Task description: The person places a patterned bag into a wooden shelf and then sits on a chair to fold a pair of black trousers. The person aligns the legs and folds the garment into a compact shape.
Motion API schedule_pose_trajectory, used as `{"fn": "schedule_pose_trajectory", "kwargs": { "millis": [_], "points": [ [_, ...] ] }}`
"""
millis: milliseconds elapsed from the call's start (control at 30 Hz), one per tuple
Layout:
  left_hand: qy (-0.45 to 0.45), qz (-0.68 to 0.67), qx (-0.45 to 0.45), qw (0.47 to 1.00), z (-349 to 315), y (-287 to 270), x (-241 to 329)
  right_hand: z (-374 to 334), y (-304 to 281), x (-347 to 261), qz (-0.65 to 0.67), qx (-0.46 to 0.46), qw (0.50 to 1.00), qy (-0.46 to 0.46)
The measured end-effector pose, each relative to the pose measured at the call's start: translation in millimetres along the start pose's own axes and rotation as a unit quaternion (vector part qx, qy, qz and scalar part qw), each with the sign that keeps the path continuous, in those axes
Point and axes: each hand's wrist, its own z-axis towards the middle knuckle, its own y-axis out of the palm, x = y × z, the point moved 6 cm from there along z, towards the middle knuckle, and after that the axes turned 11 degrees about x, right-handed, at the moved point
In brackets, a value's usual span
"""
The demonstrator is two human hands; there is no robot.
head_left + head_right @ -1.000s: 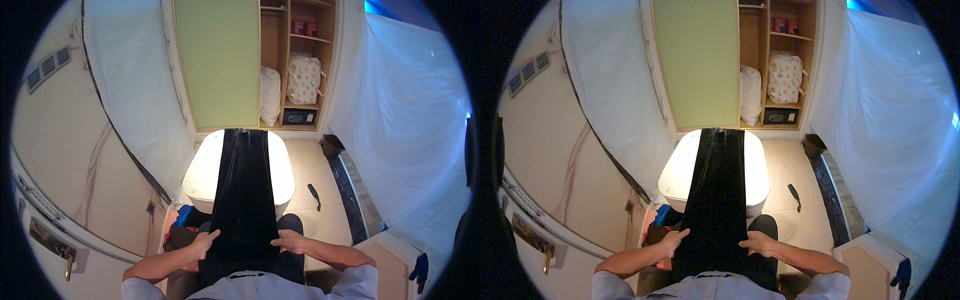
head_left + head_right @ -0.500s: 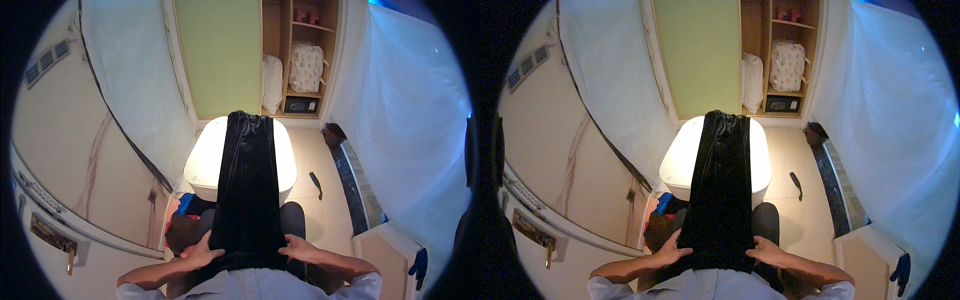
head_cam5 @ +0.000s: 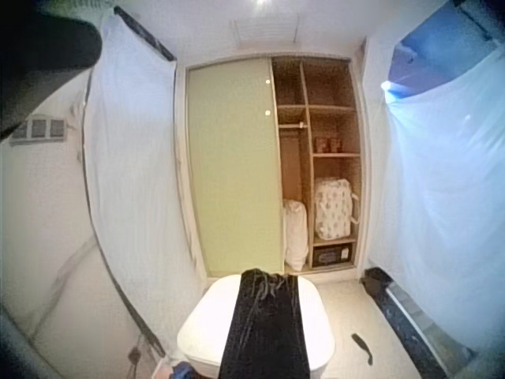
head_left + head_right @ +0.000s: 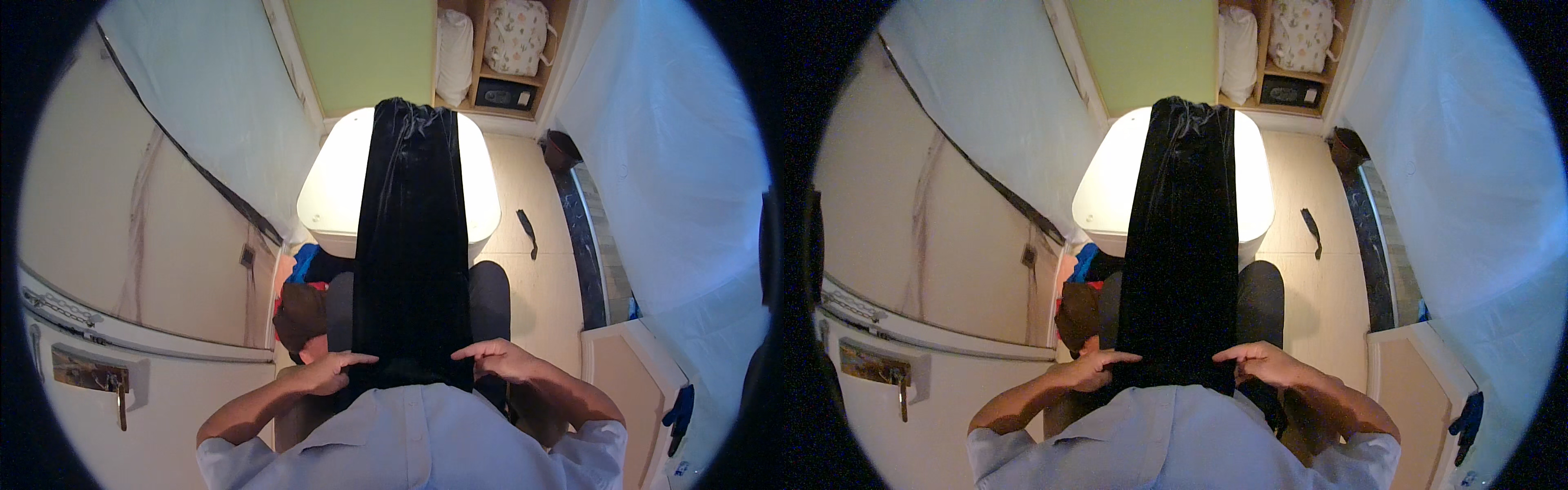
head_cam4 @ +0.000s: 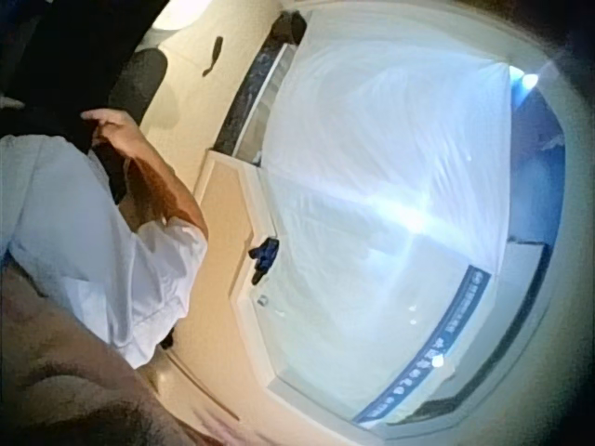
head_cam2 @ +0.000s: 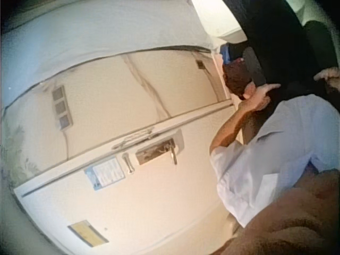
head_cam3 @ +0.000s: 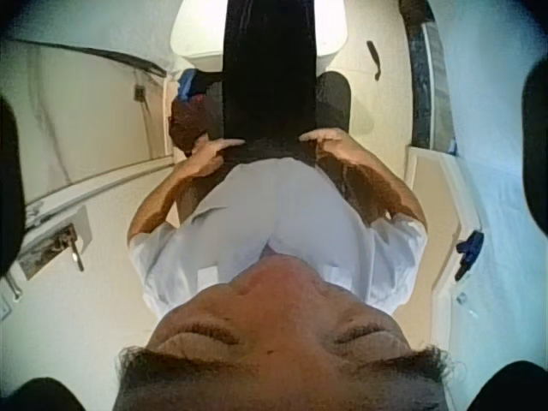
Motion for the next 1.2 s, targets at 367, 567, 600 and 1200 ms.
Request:
{"fn": "schedule_pose_trajectory", "kwargs": {
  "millis": [367, 567, 600, 1200],
  "points": [
    [0.082, 0.206, 0.104, 0.97, 39, -15, -35, 49, -15, 9, -0.342, 0.095, 0.9, -0.254],
    [0.1, 0.218, 0.168, 0.956, 90, -69, -1, 72, -51, -61, -0.401, 0.185, 0.839, -0.317],
    [0.111, 0.173, 0.158, 0.966, 100, -74, -7, 76, -59, -75, -0.375, 0.217, 0.815, -0.385],
    [-0.166, -0.358, 0.35, 0.849, 381, -228, -79, 309, -265, -154, 0.019, 0.435, 0.888, -0.145]
  ]
}}
